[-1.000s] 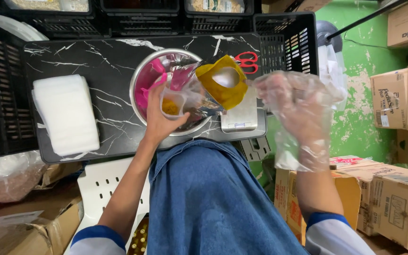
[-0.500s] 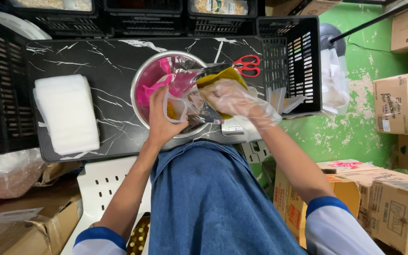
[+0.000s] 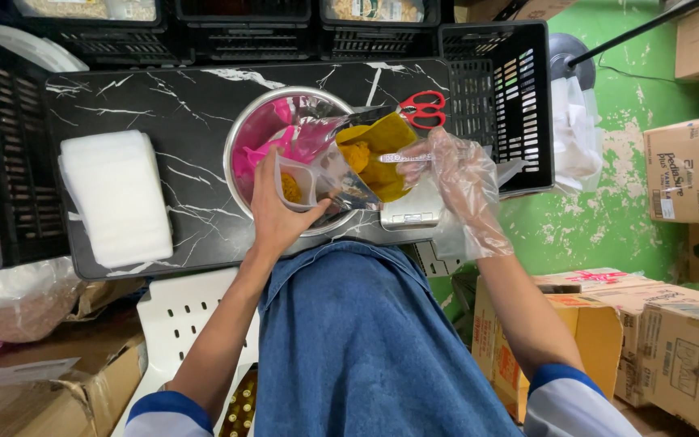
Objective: The person scoops yellow powder from a large bag into small plastic bags placed on a digital scale. They repeatedly weigh and adjust the contents to reach a target amount, then set the filled bags aside.
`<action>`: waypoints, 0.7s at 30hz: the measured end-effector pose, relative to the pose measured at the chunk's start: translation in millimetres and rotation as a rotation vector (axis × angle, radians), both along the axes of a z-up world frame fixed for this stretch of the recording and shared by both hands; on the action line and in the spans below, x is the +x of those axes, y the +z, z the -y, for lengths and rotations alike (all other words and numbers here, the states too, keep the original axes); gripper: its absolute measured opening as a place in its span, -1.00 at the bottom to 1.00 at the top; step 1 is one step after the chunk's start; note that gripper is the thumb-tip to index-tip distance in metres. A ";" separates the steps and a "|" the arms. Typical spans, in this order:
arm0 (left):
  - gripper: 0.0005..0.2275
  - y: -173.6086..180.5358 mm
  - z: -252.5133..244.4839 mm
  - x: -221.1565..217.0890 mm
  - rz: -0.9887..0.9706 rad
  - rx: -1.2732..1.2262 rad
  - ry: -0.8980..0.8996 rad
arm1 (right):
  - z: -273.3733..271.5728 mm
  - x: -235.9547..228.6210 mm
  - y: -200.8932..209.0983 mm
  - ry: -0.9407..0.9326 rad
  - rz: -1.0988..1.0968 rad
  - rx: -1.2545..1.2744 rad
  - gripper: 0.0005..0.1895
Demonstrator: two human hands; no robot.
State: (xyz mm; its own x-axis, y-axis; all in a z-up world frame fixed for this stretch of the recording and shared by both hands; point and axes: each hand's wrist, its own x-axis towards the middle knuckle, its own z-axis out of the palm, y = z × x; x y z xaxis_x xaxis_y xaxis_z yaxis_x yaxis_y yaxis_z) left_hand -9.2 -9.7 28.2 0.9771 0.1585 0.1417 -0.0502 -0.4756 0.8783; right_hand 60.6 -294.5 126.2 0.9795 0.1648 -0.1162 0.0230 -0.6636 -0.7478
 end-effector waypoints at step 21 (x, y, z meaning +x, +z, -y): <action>-0.08 22.8 2.4 24.0 0.247 -0.106 -0.088 | 26.5 -3.7 82.7 -0.313 -0.129 0.421 -0.40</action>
State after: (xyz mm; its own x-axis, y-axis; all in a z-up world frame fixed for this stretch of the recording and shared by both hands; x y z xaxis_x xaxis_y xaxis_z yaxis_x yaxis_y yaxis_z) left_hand 14.8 -12.0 51.1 0.9258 0.1011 0.3642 -0.3059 -0.3657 0.8790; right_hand 56.9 -321.0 208.9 0.9713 -0.0745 -0.2257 -0.2375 -0.2663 -0.9342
